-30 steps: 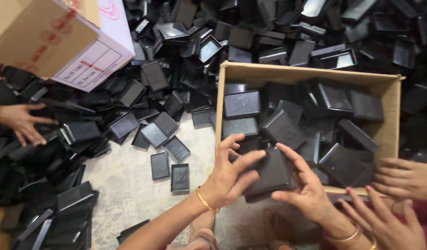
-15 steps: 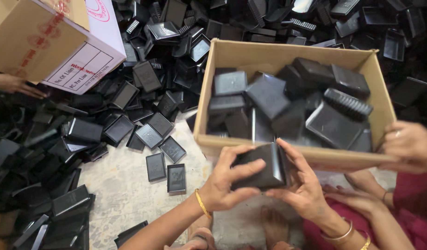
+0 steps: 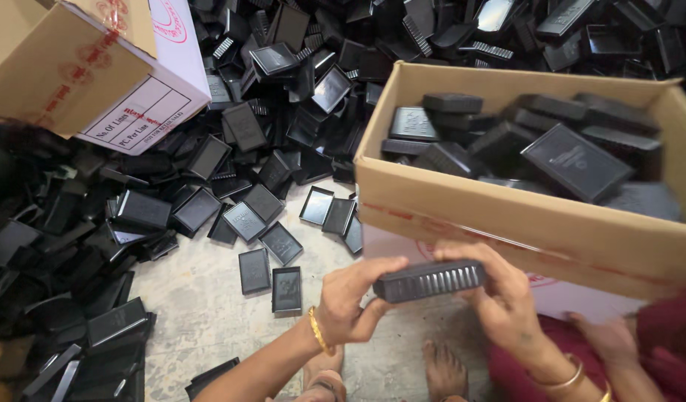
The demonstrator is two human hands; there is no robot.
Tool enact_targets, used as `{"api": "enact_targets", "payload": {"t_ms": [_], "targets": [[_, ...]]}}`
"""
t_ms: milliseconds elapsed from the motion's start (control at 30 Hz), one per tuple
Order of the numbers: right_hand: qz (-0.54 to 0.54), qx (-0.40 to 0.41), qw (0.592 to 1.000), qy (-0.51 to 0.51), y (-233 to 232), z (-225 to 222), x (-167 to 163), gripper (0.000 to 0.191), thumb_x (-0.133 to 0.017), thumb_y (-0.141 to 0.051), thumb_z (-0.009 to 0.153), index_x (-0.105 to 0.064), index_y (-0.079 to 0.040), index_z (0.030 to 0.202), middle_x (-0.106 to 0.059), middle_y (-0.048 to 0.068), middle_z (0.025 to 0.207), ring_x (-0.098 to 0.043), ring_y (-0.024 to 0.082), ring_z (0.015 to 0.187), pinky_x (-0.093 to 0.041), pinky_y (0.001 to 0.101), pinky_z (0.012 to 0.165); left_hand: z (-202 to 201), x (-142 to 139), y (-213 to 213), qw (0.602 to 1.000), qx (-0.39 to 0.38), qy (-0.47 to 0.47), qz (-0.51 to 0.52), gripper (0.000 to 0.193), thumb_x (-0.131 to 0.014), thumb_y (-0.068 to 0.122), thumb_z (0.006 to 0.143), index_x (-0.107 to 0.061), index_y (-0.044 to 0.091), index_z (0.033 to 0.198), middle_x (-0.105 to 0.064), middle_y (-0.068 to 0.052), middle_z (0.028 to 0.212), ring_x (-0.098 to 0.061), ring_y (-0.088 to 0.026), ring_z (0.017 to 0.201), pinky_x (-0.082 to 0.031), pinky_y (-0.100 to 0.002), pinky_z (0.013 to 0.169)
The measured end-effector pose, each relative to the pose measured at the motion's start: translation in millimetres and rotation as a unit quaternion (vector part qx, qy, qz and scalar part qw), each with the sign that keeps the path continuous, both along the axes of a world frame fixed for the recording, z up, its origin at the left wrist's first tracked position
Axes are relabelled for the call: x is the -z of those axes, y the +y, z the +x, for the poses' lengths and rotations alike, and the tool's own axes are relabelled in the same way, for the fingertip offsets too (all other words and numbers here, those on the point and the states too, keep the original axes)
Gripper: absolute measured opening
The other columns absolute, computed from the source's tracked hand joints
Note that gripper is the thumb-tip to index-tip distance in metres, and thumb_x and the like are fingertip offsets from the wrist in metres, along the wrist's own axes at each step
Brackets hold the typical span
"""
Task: The person sits on the floor and repeatedly picks up small black plastic cases from a large pile, briefly inspects them, and places them into a cardboard box. The process continues with many identical items being handled one at a time.
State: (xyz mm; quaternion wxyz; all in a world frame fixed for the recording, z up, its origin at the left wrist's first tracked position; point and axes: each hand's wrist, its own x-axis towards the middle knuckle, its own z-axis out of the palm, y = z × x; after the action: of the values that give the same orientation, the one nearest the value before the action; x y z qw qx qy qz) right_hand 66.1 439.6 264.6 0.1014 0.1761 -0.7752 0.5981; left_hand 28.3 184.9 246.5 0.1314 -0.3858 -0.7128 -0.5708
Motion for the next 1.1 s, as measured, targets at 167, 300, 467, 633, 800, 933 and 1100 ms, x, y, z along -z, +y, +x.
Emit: {"api": "enact_targets", "payload": {"t_ms": [167,300,467,633,800,933,1100], "targets": [[0.215,0.163,0.942,0.198,2,16,-61,0.035,-0.065,0.0,0.081,-0.07,-0.004,0.116,-0.073,0.009,0.115,-0.072,0.023,0.107,-0.056,0.0316,0.093,-6,1,-5,0.998,0.053,0.017,-0.002,0.061,-0.071,0.004,0.094,-0.049,0.001,0.15,-0.059,-0.023,0.152,-0.064,-0.035,0.14,-0.054,-0.041,0.117],[0.229,0.217,0.901,0.296,27,28,-116,0.035,-0.066,-0.006,0.082,-0.068,-0.005,0.117,-0.071,0.01,0.116,-0.07,0.025,0.108,-0.055,0.0336,0.093,-10,-2,-13,0.996,-0.048,0.042,0.055,0.077,-0.078,0.012,0.088,-0.036,0.004,0.152,-0.039,-0.025,0.159,-0.046,-0.038,0.145,-0.044,-0.046,0.118],[0.25,0.206,0.892,0.314,36,40,-122,0.036,-0.068,-0.014,0.083,-0.067,-0.007,0.118,-0.069,0.011,0.117,-0.067,0.027,0.11,-0.053,0.0362,0.094,-5,26,-26,0.994,-0.079,0.023,0.072,0.069,-0.075,0.011,0.093,-0.038,0.004,0.15,-0.042,-0.024,0.153,-0.056,-0.033,0.132,-0.054,-0.041,0.11],[0.276,0.186,0.898,0.287,31,30,-99,0.038,-0.07,-0.021,0.084,-0.065,-0.008,0.12,-0.066,0.012,0.119,-0.064,0.029,0.111,-0.052,0.0387,0.095,-36,92,-66,0.969,-0.23,0.013,-0.09,0.053,-0.076,0.017,0.095,-0.052,0.011,0.142,-0.057,-0.014,0.144,-0.06,-0.032,0.128,-0.053,-0.042,0.108],[0.378,0.051,0.916,0.123,42,-41,26,0.047,-0.073,-0.029,0.084,-0.061,-0.009,0.124,-0.062,0.014,0.123,-0.06,0.033,0.114,-0.05,0.0438,0.095,-51,175,-121,0.834,-0.335,-0.183,-0.398,0.08,-0.082,0.042,0.081,-0.043,0.018,0.146,-0.039,-0.023,0.149,-0.04,-0.048,0.131,-0.04,-0.059,0.103],[0.539,-0.012,0.841,-0.039,84,-66,153,0.065,-0.072,-0.042,0.081,-0.052,-0.015,0.137,-0.052,0.012,0.139,-0.048,0.034,0.129,-0.042,0.0513,0.104,-27,235,-119,0.709,-0.273,-0.292,-0.581,0.101,-0.088,0.049,0.072,-0.035,0.033,0.156,-0.018,-0.024,0.162,-0.021,-0.053,0.14,-0.03,-0.071,0.1],[0.564,0.052,0.791,-0.23,103,-99,206,0.095,-0.073,-0.059,0.078,-0.032,-0.022,0.156,-0.033,0.024,0.154,-0.033,0.046,0.14,-0.034,0.0554,0.112,-38,249,-137,0.742,-0.253,-0.204,-0.586,0.089,-0.084,0.034,0.068,-0.045,0.034,0.148,-0.027,-0.022,0.158,-0.034,-0.045,0.139,-0.036,-0.061,0.106]]}}
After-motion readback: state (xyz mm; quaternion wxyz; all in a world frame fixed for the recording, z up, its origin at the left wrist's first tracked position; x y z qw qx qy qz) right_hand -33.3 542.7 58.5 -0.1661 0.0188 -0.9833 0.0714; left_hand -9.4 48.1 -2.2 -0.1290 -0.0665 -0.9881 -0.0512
